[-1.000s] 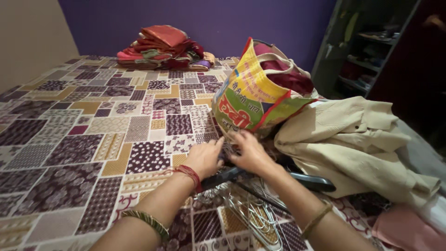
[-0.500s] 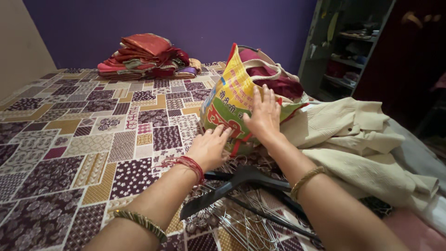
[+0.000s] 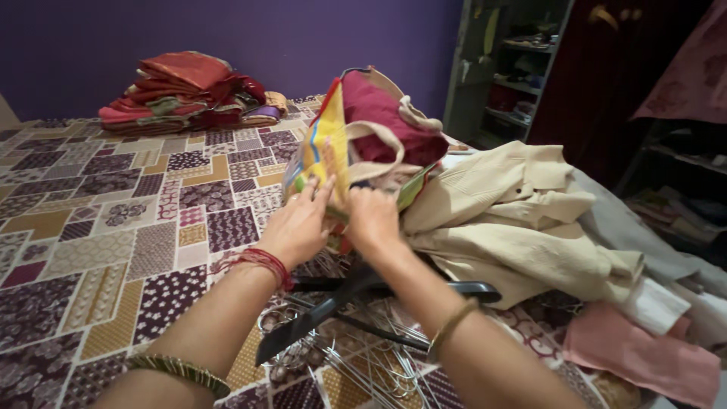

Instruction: The person takes a maroon shirt from a bag, places it on a hanger, and buttons the collar. They then smooth the shirt on the bed and pick up a striped shirt to place on another hanger.

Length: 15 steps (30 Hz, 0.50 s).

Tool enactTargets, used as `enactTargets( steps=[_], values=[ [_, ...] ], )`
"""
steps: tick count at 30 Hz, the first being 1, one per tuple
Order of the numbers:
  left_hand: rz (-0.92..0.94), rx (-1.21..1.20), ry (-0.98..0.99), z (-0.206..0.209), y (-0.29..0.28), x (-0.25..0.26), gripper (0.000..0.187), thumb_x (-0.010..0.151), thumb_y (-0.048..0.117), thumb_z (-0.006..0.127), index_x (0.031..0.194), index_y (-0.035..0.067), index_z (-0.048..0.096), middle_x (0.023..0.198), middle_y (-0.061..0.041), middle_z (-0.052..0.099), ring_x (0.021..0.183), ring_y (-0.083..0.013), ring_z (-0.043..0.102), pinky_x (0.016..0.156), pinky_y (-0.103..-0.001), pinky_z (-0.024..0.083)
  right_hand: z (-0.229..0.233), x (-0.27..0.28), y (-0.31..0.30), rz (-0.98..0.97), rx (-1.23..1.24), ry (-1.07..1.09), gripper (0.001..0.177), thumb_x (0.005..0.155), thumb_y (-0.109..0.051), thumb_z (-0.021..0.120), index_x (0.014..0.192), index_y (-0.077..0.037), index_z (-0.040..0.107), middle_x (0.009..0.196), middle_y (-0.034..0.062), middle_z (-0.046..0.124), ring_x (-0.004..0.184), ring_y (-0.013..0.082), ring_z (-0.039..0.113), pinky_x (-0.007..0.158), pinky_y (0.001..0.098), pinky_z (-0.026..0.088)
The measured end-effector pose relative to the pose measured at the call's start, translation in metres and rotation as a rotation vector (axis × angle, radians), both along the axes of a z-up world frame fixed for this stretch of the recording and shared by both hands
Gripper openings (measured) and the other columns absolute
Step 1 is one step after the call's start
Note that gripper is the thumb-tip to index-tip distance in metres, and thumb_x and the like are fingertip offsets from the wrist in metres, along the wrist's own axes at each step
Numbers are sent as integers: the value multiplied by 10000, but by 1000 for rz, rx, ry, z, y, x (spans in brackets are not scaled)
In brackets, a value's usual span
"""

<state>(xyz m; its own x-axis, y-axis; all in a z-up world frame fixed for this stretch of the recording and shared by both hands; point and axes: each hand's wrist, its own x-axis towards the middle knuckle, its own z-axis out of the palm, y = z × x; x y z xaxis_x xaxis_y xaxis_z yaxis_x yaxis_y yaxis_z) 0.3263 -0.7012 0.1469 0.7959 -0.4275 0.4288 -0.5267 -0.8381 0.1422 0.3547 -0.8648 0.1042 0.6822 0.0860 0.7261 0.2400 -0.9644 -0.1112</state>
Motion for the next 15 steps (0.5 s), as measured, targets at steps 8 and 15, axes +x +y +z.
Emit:
enactTargets(
  steps=[8,15],
  values=[
    [-4,121,-153,-7,-24,7,733,735,79,728,1431,179,521,1636,-253,172,1426,-465,369,998,-497,498,-45,-70,27,86,-64,138,114,770,-68,671,884,-58,672,892,149,697,886,346,665,811,493,492],
    [107,192,-28,-13,-25,2,428,709,196,807,1087,50,670,1625,-241,248,1286,-423,523,983,-496,518,-46,-76,15,104,-50,127,153,801,-60,625,945,-77,675,890,134,711,873,341,680,809,522,475]
  ],
)
